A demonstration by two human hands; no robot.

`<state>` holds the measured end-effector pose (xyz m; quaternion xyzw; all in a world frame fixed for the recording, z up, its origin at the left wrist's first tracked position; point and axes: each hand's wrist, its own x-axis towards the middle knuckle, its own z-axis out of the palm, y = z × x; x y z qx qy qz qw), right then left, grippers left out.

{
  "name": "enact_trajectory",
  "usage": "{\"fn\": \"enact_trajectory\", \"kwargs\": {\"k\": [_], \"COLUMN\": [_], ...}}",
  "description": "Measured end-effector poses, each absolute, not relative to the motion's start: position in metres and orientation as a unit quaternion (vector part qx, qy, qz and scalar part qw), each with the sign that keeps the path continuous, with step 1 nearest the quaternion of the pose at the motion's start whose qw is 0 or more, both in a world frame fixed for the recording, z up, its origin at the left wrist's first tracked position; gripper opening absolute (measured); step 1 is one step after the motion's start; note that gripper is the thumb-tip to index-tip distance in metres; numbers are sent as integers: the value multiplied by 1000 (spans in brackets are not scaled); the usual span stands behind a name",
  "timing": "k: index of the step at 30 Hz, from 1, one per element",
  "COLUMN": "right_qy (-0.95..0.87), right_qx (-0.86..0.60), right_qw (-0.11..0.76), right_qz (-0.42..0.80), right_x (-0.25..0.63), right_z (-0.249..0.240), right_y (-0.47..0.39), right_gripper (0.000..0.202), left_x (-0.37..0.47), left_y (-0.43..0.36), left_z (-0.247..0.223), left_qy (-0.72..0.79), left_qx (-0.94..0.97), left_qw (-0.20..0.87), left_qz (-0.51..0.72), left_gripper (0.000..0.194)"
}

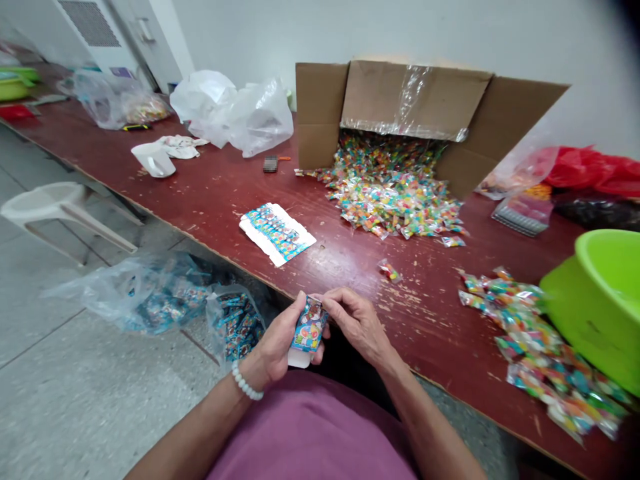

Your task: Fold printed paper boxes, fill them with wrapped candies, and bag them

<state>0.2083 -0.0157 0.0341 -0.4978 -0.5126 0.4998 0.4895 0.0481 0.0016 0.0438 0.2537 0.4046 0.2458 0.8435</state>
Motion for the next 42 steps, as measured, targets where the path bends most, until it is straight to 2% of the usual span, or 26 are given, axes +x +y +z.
{"fn": "enact_trajectory", "kwargs": {"k": [7,12,15,19,22,26,28,30,32,34,36,39,41,42], "right_qy": [-478,-402,-455,-603,-658,-623,-569,-528,-496,-493,-499,-473,-467,-480], "right_qx": [-522,-487,-454,-449,-489,-563,-658,-760,-819,-826,-790,-659,-591,-587], "right_qw": [477,501,497,458,434,442,441,363,279,257,322,471,492,484], "right_qz": [522,592,584,475,374,315,221,109,73,89,156,348,437,437], "right_x": [211,212,214,214,214,244,275,309,333,340,327,283,253,241], "right_z": [40,42,46,48,41,29,23,15,8,4,5,16,25,28], "right_y": [-4,0,-4,-13,-14,2,15,26,33,32,24,5,-8,-13], "right_gripper": [20,22,21,21,16,21,29,36,35,30,26,27,25,20], "left_x": [54,48,45,48,51,50,48,45,41,37,35,35,37,38], "left_y": [0,2,2,1,4,18,26,32,38,42,47,51,51,51], "left_z": [39,38,37,37,35,34,36,38,39,39,39,39,41,42], "left_qy": [419,401,381,386,403,401,404,410,420,441,461,472,473,474], "left_qx": [379,435,429,377,371,369,386,410,420,412,393,346,322,315], "left_qw": [774,757,768,789,788,778,758,735,714,698,692,697,695,693], "left_qz": [284,278,285,293,282,314,337,352,370,384,392,414,436,443], "left_gripper": [69,72,71,68,57,38,37,44,55,64,71,73,69,67]}}
